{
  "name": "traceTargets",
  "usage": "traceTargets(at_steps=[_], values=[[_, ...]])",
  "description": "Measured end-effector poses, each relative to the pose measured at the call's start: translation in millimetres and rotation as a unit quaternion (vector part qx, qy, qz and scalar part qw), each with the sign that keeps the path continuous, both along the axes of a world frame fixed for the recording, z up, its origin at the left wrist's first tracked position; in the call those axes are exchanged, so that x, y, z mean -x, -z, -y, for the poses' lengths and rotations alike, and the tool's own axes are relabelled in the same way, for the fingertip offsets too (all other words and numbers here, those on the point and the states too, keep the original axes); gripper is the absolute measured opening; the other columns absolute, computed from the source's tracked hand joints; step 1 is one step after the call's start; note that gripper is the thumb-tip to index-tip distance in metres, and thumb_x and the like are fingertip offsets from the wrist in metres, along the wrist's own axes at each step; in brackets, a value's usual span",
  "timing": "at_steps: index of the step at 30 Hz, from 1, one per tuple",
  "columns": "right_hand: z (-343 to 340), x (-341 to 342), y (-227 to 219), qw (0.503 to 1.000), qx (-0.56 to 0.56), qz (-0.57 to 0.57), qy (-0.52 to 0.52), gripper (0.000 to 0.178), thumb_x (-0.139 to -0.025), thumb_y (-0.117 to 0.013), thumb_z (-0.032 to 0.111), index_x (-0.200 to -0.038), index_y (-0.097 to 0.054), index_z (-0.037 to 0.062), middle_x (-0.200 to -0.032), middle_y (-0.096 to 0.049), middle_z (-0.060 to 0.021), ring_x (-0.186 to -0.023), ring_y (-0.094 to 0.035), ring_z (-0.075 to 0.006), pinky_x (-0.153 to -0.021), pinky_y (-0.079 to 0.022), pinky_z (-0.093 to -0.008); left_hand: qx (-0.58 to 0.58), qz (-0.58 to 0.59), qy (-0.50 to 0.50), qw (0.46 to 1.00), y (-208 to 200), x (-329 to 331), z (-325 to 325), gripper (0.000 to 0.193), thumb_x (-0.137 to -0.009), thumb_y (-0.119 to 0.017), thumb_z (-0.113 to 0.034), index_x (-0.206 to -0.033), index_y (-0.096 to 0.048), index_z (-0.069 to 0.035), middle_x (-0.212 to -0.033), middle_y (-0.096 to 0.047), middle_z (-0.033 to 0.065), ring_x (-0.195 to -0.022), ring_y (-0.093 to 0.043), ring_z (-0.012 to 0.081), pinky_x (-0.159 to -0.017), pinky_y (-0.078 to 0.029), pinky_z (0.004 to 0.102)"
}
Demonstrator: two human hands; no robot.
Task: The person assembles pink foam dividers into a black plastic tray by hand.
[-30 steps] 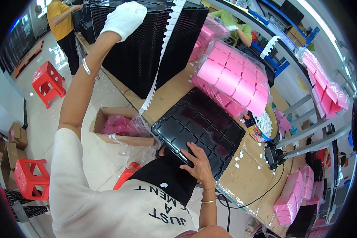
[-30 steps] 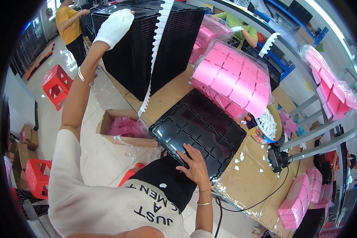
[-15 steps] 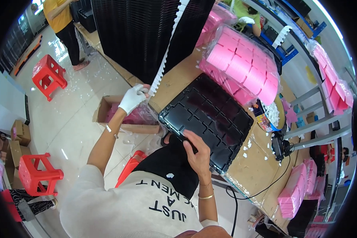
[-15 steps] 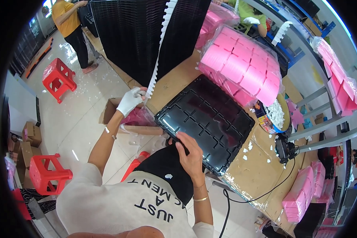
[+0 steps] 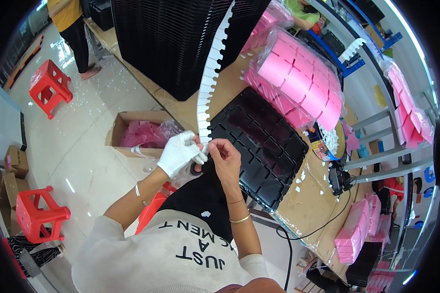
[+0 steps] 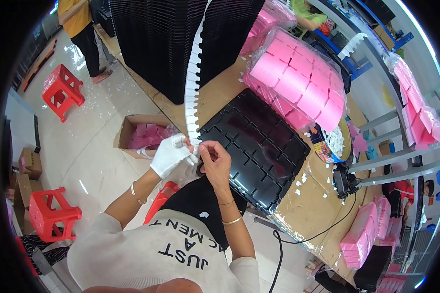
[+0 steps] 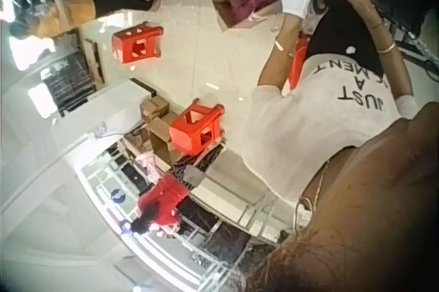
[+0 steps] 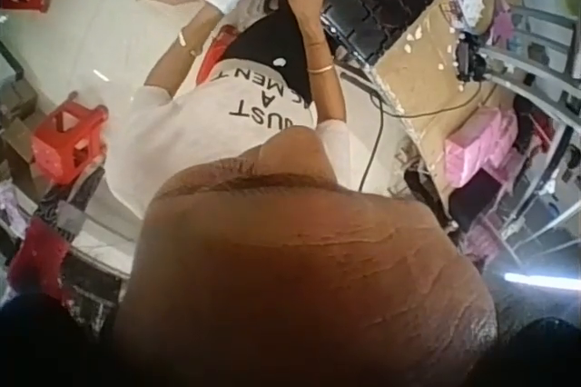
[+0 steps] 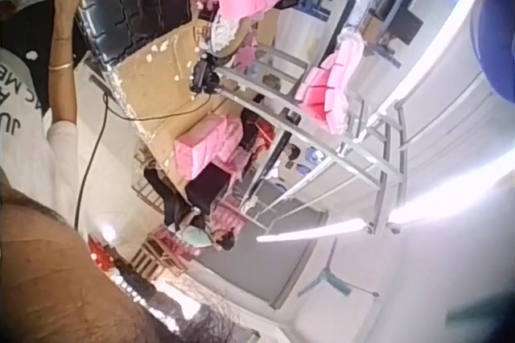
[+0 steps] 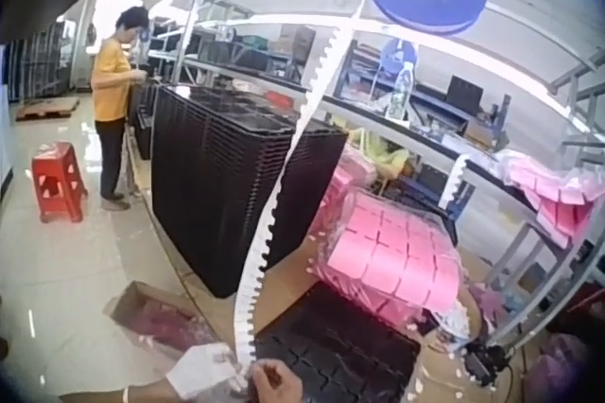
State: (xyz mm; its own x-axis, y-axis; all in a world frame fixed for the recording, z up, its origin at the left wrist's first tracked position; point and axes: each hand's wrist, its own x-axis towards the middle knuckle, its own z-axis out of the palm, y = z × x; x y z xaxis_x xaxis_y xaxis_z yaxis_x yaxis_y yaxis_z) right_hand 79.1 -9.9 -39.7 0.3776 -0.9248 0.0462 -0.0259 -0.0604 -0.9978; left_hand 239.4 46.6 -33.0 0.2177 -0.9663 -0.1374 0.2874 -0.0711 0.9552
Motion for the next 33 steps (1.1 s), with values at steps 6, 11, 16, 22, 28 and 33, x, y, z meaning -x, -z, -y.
traceTargets(at_steps=[6,11,16,22,28,33], values=[[-8.1,1.2,-33.7,0.983,0.154,-0.098,0.028,0.015,-0.097,-0.072,0.012,-0.1,-0.068,-0.0019,-0.085,-0.065,-0.0052,-0.063,-0.06,-0.0097,-0.053,-0.047,-0.0253,-0.076,0.024,0.01,0.997,-0.2,-2.3,20.6,0.016,-0.097,-0.069,-0.015,-0.096,-0.067,0.0,-0.074,-0.067,0.0049,-0.06,-0.063,0.0117,-0.047,-0.046,0.0265],[60.6,19.1,-34.0,0.95,0.274,-0.126,0.077,0.006,-0.095,-0.068,0.006,-0.097,-0.067,0.0001,-0.089,-0.066,-0.0124,-0.077,-0.065,-0.0228,-0.07,-0.052,-0.0333,-0.071,0.017,-0.084,0.994,20.5,-7.4,26.7,0.015,-0.095,-0.071,-0.014,-0.092,-0.068,0.001,-0.071,-0.063,0.0033,-0.057,-0.058,0.0094,-0.049,-0.045,0.0273],[187.1,53.0,-16.3,0.911,0.301,-0.266,0.093,0.008,-0.092,-0.068,0.008,-0.093,-0.069,0.0001,-0.079,-0.068,-0.0155,-0.071,-0.068,-0.028,-0.068,-0.053,-0.0388,-0.033,0.225,-0.118,0.967,73.9,-32.8,9.0,0.015,-0.09,-0.075,-0.009,-0.084,-0.065,0.0,-0.069,-0.062,0.0015,-0.059,-0.055,0.0071,-0.052,-0.045,0.0266],[253.8,43.4,10.0,0.876,0.308,-0.368,0.053,0.007,-0.089,-0.067,0.011,-0.093,-0.07,0.0056,-0.082,-0.07,-0.0181,-0.08,-0.07,-0.038,-0.072,-0.055,-0.0474,-0.156,0.083,-0.096,0.98,84.0,-29.7,-23.4,0.018,-0.087,-0.08,-0.008,-0.081,-0.064,-0.001,-0.067,-0.058,-0.0021,-0.06,-0.051,0.006,-0.053,-0.039,0.0245],[277.0,46.5,31.3,0.803,0.442,-0.39,0.088,0.006,-0.087,-0.07,0.014,-0.09,-0.066,0.0109,-0.082,-0.069,-0.0181,-0.078,-0.068,-0.0412,-0.068,-0.054,-0.052,-0.172,0.042,-0.056,0.983,47.5,-12.8,-15.7,0.022,-0.087,-0.083,-0.016,-0.083,-0.066,-0.001,-0.068,-0.059,-0.0019,-0.061,-0.05,0.0059,-0.054,-0.039,0.0248],[284.2,37.8,33.5,0.814,0.431,-0.385,0.054,0.013,-0.084,-0.073,0.012,-0.093,-0.065,0.0096,-0.08,-0.067,-0.019,-0.08,-0.067,-0.0433,-0.07,-0.055,-0.0533,-0.195,0.024,-0.046,0.98,36.7,-3.4,9.6,0.024,-0.088,-0.082,-0.018,-0.085,-0.068,0.0,-0.069,-0.062,-0.0012,-0.06,-0.051,0.0052,-0.052,-0.039,0.0247]])
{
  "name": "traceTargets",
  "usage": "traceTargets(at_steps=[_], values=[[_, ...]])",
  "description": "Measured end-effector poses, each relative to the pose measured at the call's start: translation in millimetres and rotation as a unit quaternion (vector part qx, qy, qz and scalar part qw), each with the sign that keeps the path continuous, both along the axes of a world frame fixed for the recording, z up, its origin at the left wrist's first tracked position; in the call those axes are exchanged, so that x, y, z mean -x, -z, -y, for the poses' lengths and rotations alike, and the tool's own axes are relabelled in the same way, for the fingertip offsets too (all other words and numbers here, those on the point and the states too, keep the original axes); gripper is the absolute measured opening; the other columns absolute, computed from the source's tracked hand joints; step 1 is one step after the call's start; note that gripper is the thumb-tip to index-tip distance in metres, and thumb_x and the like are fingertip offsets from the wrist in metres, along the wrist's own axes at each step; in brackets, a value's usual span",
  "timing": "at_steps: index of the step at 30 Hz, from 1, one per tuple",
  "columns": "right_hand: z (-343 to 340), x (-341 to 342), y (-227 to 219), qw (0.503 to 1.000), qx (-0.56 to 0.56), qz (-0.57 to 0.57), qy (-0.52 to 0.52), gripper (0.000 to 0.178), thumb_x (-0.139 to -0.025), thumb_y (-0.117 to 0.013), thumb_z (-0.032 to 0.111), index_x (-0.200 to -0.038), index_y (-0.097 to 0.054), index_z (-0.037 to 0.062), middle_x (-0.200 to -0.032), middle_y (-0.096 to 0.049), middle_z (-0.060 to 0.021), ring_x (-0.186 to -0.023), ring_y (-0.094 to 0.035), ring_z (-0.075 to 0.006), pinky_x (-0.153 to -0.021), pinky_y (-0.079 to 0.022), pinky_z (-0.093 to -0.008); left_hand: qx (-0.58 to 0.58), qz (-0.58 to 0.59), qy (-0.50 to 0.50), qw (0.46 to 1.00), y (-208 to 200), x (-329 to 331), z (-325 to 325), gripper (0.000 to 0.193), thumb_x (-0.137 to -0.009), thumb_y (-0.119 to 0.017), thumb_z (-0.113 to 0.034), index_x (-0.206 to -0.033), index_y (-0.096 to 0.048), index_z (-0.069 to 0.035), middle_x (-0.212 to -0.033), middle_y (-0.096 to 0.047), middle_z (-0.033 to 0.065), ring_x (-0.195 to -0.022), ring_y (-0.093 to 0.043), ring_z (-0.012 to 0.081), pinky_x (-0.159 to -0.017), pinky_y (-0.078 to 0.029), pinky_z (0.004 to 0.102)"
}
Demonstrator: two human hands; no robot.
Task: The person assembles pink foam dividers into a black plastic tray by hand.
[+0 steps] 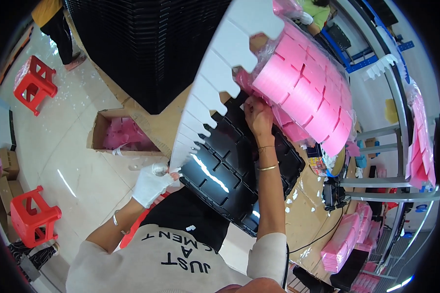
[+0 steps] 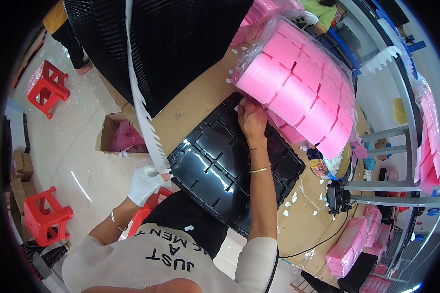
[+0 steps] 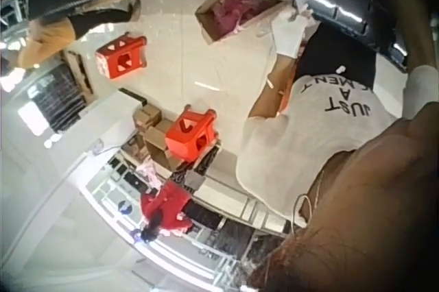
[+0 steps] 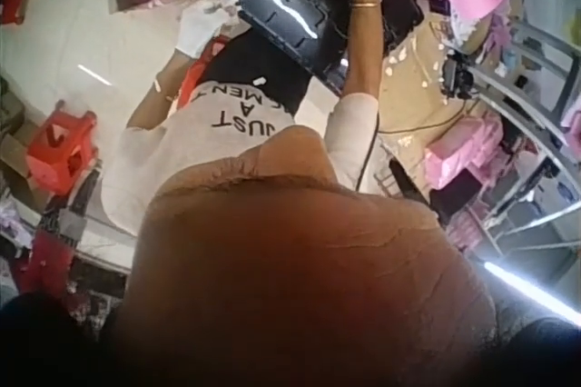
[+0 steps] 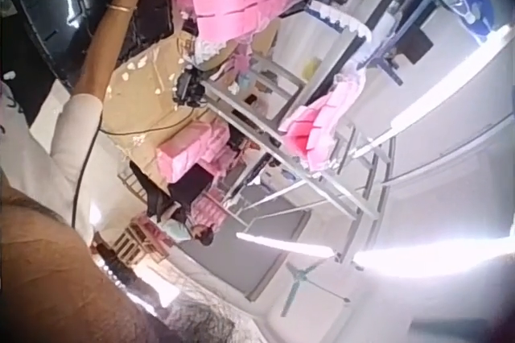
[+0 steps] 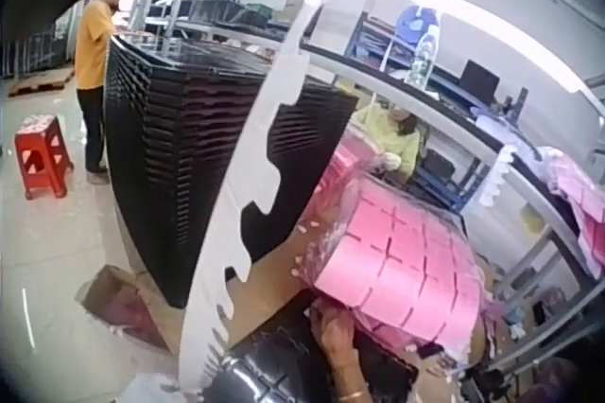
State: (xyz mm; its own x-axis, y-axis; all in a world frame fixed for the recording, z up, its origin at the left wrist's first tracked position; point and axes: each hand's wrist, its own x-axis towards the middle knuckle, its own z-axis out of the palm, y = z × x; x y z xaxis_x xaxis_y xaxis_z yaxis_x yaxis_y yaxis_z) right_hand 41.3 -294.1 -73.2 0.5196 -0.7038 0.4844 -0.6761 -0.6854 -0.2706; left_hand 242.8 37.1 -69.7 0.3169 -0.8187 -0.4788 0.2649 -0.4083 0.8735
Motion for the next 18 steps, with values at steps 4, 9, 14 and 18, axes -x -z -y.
traceTargets(at_steps=[4,9,14,18], values=[[8.6,2.8,2.0,0.999,0.028,-0.032,0.001,0.006,-0.088,-0.07,0.013,-0.087,-0.067,0.0081,-0.079,-0.069,-0.0198,-0.074,-0.07,-0.0387,-0.066,-0.055,-0.05,-0.068,0.032,0.035,0.997,-7.8,-1.8,17.8,0.024,-0.089,-0.082,-0.019,-0.083,-0.068,0.0,-0.069,-0.064,0.0004,-0.058,-0.052,0.0045,-0.049,-0.039,0.0241],[10.3,9.0,11.0,0.991,0.117,-0.06,-0.028,0.022,-0.083,-0.071,0.01,-0.104,-0.066,0.0048,-0.097,-0.067,-0.0227,-0.084,-0.066,-0.044,-0.074,-0.055,-0.0531,-0.026,-0.001,0.022,0.999,5.7,-1.8,18.6,0.023,-0.09,-0.08,-0.017,-0.082,-0.067,-0.001,-0.066,-0.064,0.0002,-0.054,-0.053,0.0046,-0.046,-0.037,0.0229],[-38.5,0.5,-8.9,0.995,-0.069,0.058,-0.049,0.018,-0.085,-0.067,0.009,-0.101,-0.065,0.0028,-0.089,-0.064,-0.0213,-0.084,-0.065,-0.0419,-0.071,-0.054,-0.0504,-0.007,-0.019,-0.005,1.0,5.2,0.4,16.1,0.022,-0.09,-0.08,-0.017,-0.08,-0.067,-0.002,-0.063,-0.061,-0.0019,-0.052,-0.051,0.0042,-0.046,-0.035,0.0227],[-120.7,-20.5,-37.4,0.992,-0.007,0.09,-0.087,0.004,-0.091,-0.063,0.0,-0.094,-0.061,0.0001,-0.088,-0.059,-0.0203,-0.087,-0.059,-0.0412,-0.075,-0.05,-0.0496,0.01,0.03,0.007,0.999,19.2,3.5,14.1,0.024,-0.09,-0.081,-0.02,-0.079,-0.068,-0.004,-0.062,-0.058,-0.0027,-0.05,-0.046,0.0034,-0.044,-0.03,0.0235]])
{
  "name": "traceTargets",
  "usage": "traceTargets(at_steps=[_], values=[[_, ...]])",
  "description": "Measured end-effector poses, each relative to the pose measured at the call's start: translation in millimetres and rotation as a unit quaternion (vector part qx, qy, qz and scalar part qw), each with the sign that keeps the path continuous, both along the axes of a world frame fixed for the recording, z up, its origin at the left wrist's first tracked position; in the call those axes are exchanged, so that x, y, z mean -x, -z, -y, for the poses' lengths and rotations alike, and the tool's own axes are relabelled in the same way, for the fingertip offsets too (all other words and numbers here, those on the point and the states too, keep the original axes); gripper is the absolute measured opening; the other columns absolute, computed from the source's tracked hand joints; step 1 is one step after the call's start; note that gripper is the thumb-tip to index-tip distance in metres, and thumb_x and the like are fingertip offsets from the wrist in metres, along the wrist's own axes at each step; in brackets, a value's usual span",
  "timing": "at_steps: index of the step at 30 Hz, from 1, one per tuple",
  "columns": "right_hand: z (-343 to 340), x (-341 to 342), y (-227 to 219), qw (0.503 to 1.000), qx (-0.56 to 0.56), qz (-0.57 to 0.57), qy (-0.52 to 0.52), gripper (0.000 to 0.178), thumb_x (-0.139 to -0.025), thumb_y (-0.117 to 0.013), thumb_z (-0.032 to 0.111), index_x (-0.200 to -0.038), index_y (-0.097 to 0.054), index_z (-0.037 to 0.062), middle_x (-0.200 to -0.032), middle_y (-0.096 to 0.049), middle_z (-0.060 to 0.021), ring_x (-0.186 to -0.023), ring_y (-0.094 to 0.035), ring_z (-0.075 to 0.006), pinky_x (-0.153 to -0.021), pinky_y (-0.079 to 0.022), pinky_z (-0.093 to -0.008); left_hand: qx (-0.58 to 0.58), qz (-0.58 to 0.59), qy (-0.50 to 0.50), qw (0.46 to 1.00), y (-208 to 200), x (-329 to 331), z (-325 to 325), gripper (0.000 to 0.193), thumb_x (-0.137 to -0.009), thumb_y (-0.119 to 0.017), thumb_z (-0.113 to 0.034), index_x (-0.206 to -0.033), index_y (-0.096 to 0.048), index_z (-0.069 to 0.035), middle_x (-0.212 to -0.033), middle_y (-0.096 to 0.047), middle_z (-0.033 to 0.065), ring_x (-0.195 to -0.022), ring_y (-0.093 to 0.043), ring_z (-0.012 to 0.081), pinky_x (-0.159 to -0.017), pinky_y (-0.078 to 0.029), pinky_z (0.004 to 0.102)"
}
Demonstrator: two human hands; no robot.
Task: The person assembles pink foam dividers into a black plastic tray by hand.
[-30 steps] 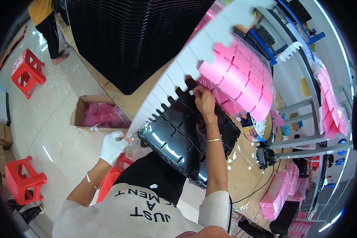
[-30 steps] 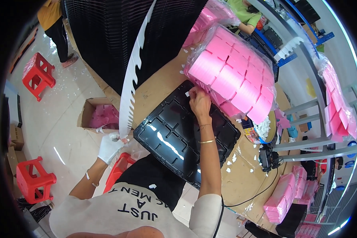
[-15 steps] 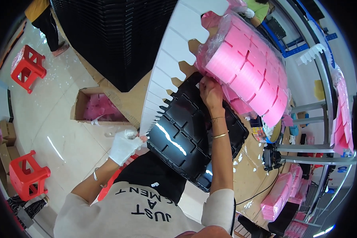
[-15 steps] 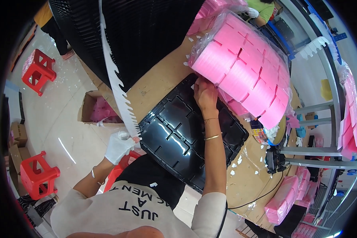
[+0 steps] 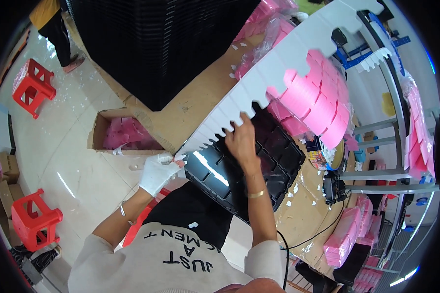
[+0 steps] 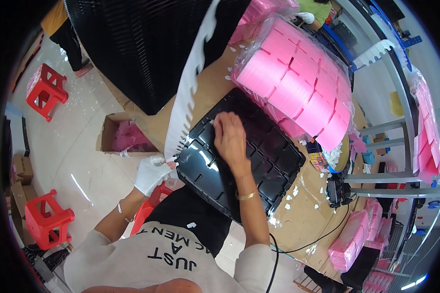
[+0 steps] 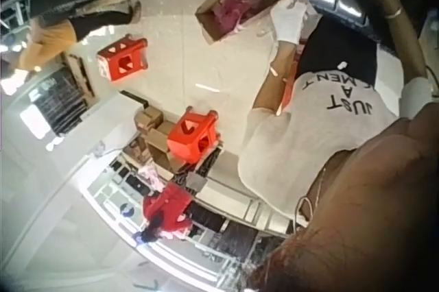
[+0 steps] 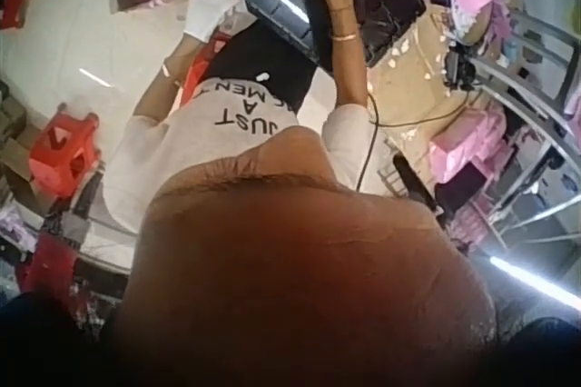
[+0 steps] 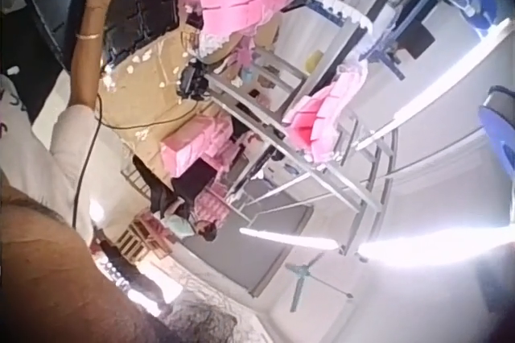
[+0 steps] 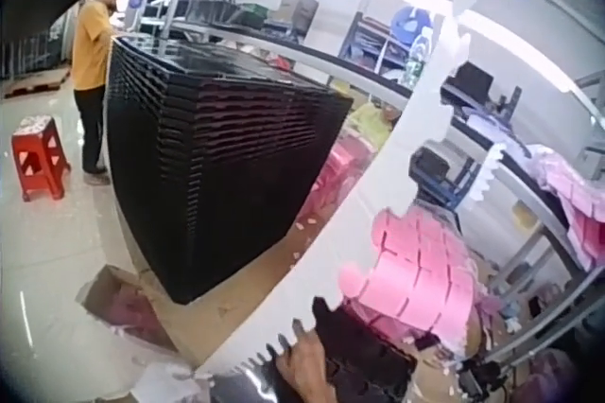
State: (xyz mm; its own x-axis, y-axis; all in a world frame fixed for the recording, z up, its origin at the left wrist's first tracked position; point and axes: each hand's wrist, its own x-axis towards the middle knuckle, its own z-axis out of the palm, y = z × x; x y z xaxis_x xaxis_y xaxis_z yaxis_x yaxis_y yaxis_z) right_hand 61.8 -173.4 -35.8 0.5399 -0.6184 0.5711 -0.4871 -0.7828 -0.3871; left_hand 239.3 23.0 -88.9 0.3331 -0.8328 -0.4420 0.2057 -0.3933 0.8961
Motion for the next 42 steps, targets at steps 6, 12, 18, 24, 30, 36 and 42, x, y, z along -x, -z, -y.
traceTargets(at_steps=[6,12,18,24,30,36,42], values=[[-113.3,9.3,-29.4,0.916,-0.394,0.079,-0.015,0.007,-0.097,-0.068,0.006,-0.097,-0.064,-0.0007,-0.086,-0.064,0.0001,-0.082,-0.059,-0.0067,-0.076,-0.05,-0.0242,0.012,-0.057,-0.033,0.998,-25.5,0.7,-4.9,0.026,-0.09,-0.082,-0.024,-0.082,-0.07,-0.003,-0.063,-0.058,-0.0033,-0.05,-0.044,0.0035,-0.045,-0.03,0.0232],[-91.5,15.7,-17.0,0.959,-0.261,0.112,-0.002,0.001,-0.094,-0.063,0.001,-0.094,-0.063,0.0002,-0.08,-0.061,-0.0102,-0.073,-0.061,-0.0178,-0.07,-0.049,-0.0302,0.079,-0.077,-0.042,0.993,-57.0,2.9,-8.0,0.02,-0.097,-0.072,-0.014,-0.086,-0.068,0.002,-0.069,-0.065,0.0057,-0.056,-0.057,0.0108,-0.053,-0.046,0.0271],[58.4,35.2,10.7,0.993,-0.07,-0.009,0.09,0.01,-0.083,-0.07,-0.001,-0.093,-0.066,0.0013,-0.098,-0.063,-0.0162,-0.091,-0.063,-0.0337,-0.08,-0.051,-0.0432,0.102,0.021,-0.006,0.995,-16.6,2.1,-0.7,0.021,-0.093,-0.076,-0.015,-0.081,-0.069,0.002,-0.068,-0.064,0.0021,-0.06,-0.055,0.0073,-0.052,-0.041,0.0272],[110.9,25.7,22.3,0.987,-0.042,-0.115,0.107,0.013,-0.077,-0.07,0.0,-0.088,-0.066,0.0048,-0.095,-0.067,-0.0168,-0.094,-0.065,-0.0383,-0.082,-0.052,-0.0479,0.057,0.05,0.006,0.997,-18.1,3.5,4.7,0.029,-0.089,-0.08,-0.022,-0.082,-0.071,0.004,-0.065,-0.059,0.0008,-0.061,-0.049,0.0077,-0.056,-0.042,0.0264],[127.5,29.8,42.9,0.988,0.053,-0.106,0.098,0.015,-0.077,-0.069,0.002,-0.087,-0.06,0.0087,-0.087,-0.065,-0.0137,-0.088,-0.064,-0.0397,-0.074,-0.05,-0.0514,0.048,0.162,0.036,0.985,-5.7,3.4,8.6,0.034,-0.089,-0.08,-0.028,-0.079,-0.067,0.002,-0.063,-0.055,0.0036,-0.062,-0.046,0.0088,-0.058,-0.042,0.0303],[118.7,27.8,37.8,0.993,-0.021,-0.07,0.089,0.019,-0.084,-0.074,0.01,-0.098,-0.062,0.0055,-0.091,-0.068,-0.0147,-0.092,-0.065,-0.0408,-0.08,-0.052,-0.0501,0.017,0.137,0.037,0.99,-11.4,0.4,9.4,0.035,-0.09,-0.08,-0.027,-0.077,-0.066,0.002,-0.062,-0.054,0.0035,-0.061,-0.046,0.0098,-0.056,-0.041,0.0312],[123.7,30.8,39.8,0.99,-0.054,-0.08,0.102,0.016,-0.082,-0.077,0.011,-0.095,-0.069,0.0062,-0.092,-0.07,-0.0204,-0.092,-0.068,-0.0398,-0.08,-0.053,-0.0487,0.02,0.11,0.033,0.993,-10.2,1.0,9.8,0.035,-0.089,-0.081,-0.027,-0.079,-0.068,0.003,-0.062,-0.056,0.0042,-0.061,-0.048,0.0092,-0.056,-0.041,0.0312]])
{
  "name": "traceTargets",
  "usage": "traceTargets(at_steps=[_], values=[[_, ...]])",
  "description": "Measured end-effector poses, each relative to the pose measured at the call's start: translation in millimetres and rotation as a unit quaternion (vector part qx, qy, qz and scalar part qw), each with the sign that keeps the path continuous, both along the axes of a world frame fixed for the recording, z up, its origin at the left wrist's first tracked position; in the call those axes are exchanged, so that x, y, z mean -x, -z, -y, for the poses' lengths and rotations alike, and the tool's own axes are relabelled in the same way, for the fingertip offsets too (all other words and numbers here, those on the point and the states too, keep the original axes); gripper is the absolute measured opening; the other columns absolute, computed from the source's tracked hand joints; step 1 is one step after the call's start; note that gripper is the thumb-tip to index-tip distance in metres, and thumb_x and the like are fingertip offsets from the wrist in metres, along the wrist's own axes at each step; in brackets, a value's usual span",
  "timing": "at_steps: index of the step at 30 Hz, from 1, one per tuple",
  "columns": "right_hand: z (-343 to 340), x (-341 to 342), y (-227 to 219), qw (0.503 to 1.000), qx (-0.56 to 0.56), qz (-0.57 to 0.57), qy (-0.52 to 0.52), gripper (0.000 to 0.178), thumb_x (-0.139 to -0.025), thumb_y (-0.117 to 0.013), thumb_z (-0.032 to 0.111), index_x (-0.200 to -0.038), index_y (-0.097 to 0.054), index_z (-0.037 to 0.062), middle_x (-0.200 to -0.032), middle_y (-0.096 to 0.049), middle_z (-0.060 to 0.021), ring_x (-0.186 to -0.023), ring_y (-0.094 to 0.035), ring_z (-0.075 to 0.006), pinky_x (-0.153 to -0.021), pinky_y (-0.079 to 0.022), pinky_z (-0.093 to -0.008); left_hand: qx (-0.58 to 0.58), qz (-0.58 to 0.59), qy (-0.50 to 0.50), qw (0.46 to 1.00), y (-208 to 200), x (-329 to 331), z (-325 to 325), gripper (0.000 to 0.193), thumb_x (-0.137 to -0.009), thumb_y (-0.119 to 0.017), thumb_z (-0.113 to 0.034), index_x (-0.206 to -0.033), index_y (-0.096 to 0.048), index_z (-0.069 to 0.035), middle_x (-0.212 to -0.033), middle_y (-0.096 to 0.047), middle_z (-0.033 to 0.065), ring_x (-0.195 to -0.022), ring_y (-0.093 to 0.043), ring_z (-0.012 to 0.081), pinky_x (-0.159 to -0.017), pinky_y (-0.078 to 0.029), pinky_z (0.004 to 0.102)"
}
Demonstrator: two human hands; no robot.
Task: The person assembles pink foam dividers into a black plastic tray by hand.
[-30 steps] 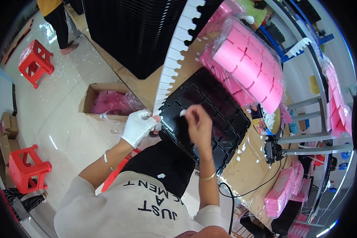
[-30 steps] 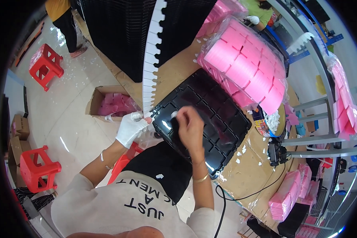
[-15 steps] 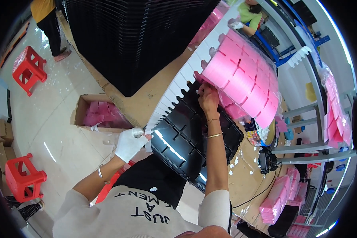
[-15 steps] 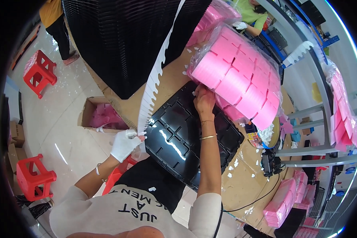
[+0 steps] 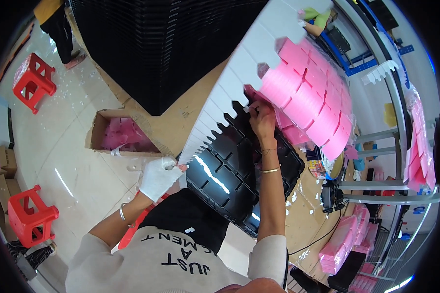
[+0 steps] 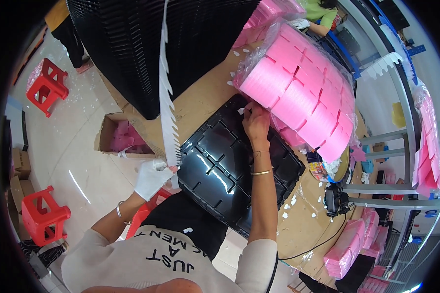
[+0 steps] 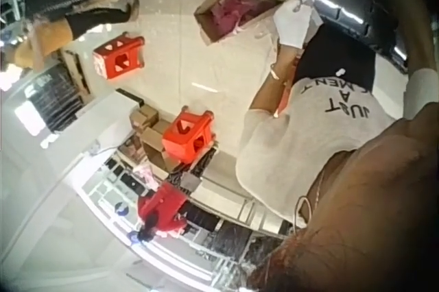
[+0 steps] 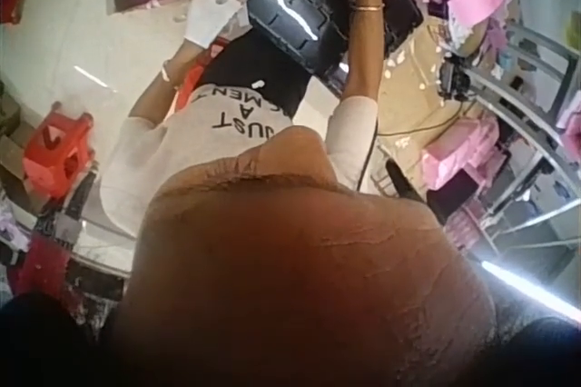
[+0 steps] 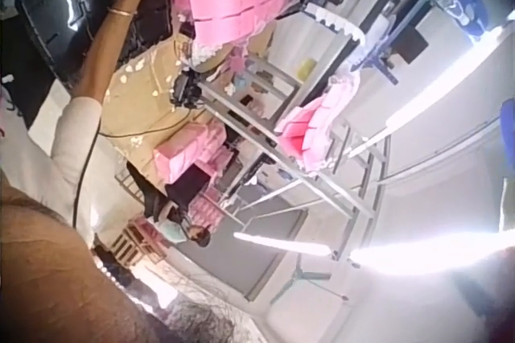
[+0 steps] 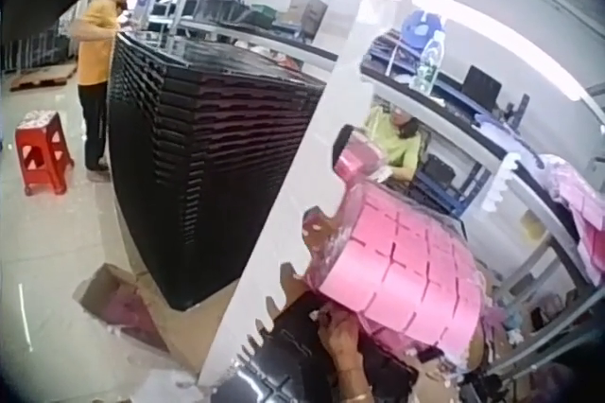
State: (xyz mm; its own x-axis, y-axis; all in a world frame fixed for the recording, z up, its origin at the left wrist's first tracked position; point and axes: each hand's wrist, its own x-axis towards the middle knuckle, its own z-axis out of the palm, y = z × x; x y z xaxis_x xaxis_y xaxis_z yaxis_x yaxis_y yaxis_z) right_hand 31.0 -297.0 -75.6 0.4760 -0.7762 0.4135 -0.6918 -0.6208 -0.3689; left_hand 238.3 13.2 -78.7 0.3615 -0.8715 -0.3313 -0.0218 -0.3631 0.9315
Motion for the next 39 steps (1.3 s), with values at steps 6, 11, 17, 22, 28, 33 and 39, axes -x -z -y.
traceTargets(at_steps=[6,11,17,22,28,33,39], values=[[0.5,2.8,15.6,0.98,0.193,-0.012,-0.044,0.014,-0.085,-0.067,0.01,-0.097,-0.065,0.0033,-0.094,-0.067,-0.0239,-0.09,-0.064,-0.0456,-0.079,-0.054,-0.0545,0.013,-0.012,-0.004,1.0,1.9,1.5,2.8,0.034,-0.089,-0.081,-0.028,-0.082,-0.069,0.003,-0.063,-0.058,0.0077,-0.061,-0.05,0.0099,-0.057,-0.043,0.0317],[-9.6,-17.0,14.0,0.992,0.066,-0.112,-0.007,0.035,-0.082,-0.071,0.014,-0.115,-0.071,0.0011,-0.113,-0.069,-0.027,-0.112,-0.065,-0.0419,-0.098,-0.052,-0.0463,0.013,0.061,0.023,0.998,-5.7,-10.3,0.4,0.033,-0.089,-0.08,-0.027,-0.084,-0.07,0.005,-0.065,-0.061,0.0068,-0.062,-0.054,0.0095,-0.058,-0.046,0.0295],[-80.9,-15.6,-1.4,0.992,0.121,0.003,-0.025,0.019,-0.08,-0.073,0.0,-0.098,-0.068,-0.0026,-0.116,-0.062,-0.0233,-0.1,-0.063,-0.0425,-0.088,-0.053,-0.0454,0.076,0.034,0.022,0.996,-4.2,-6.6,6.6,0.026,-0.09,-0.078,-0.02,-0.08,-0.072,0.004,-0.065,-0.064,0.0049,-0.051,-0.059,0.01,-0.041,-0.04,0.0293],[-222.7,-26.5,-48.9,0.952,-0.186,0.239,-0.043,0.007,-0.093,-0.068,0.002,-0.098,-0.064,-0.0022,-0.091,-0.064,-0.0064,-0.08,-0.062,-0.015,-0.071,-0.051,-0.027,0.089,-0.136,-0.001,0.987,10.9,-8.6,1.4,0.023,-0.093,-0.076,-0.017,-0.084,-0.069,0.003,-0.061,-0.062,0.0063,-0.04,-0.054,0.0128,-0.04,-0.039,0.0282],[-294.7,-20.9,-54.9,0.896,-0.315,0.311,-0.05,0.016,-0.096,-0.071,0.007,-0.109,-0.069,-0.0024,-0.088,-0.072,-0.004,-0.078,-0.067,-0.0101,-0.074,-0.054,-0.0248,0.052,-0.175,0.022,0.983,-30.1,4.5,-20.5,0.019,-0.095,-0.075,-0.016,-0.092,-0.069,0.002,-0.064,-0.06,0.0021,-0.045,-0.05,0.0092,-0.039,-0.039,0.0259],[-304.8,-25.3,-59.6,0.91,-0.29,0.294,-0.049,0.021,-0.095,-0.072,0.007,-0.114,-0.07,-0.0023,-0.089,-0.074,-0.006,-0.077,-0.068,-0.01,-0.073,-0.054,-0.0248,0.048,-0.178,0.034,0.982,-37.0,9.1,-36.2,0.024,-0.094,-0.075,-0.016,-0.109,-0.074,0.002,-0.081,-0.066,-0.0032,-0.067,-0.052,0.0047,-0.059,-0.042,0.0223],[-305.3,-28.8,-61.0,0.89,-0.31,0.325,-0.083,0.014,-0.094,-0.072,0.008,-0.103,-0.07,-0.0026,-0.083,-0.073,-0.0065,-0.069,-0.067,-0.009,-0.067,-0.053,-0.0244,0.028,-0.161,0.078,0.983,-53.4,6.2,-43.9,0.02,-0.095,-0.073,-0.02,-0.1,-0.073,-0.001,-0.076,-0.067,0.0008,-0.068,-0.053,0.0054,-0.06,-0.045,0.0243]])
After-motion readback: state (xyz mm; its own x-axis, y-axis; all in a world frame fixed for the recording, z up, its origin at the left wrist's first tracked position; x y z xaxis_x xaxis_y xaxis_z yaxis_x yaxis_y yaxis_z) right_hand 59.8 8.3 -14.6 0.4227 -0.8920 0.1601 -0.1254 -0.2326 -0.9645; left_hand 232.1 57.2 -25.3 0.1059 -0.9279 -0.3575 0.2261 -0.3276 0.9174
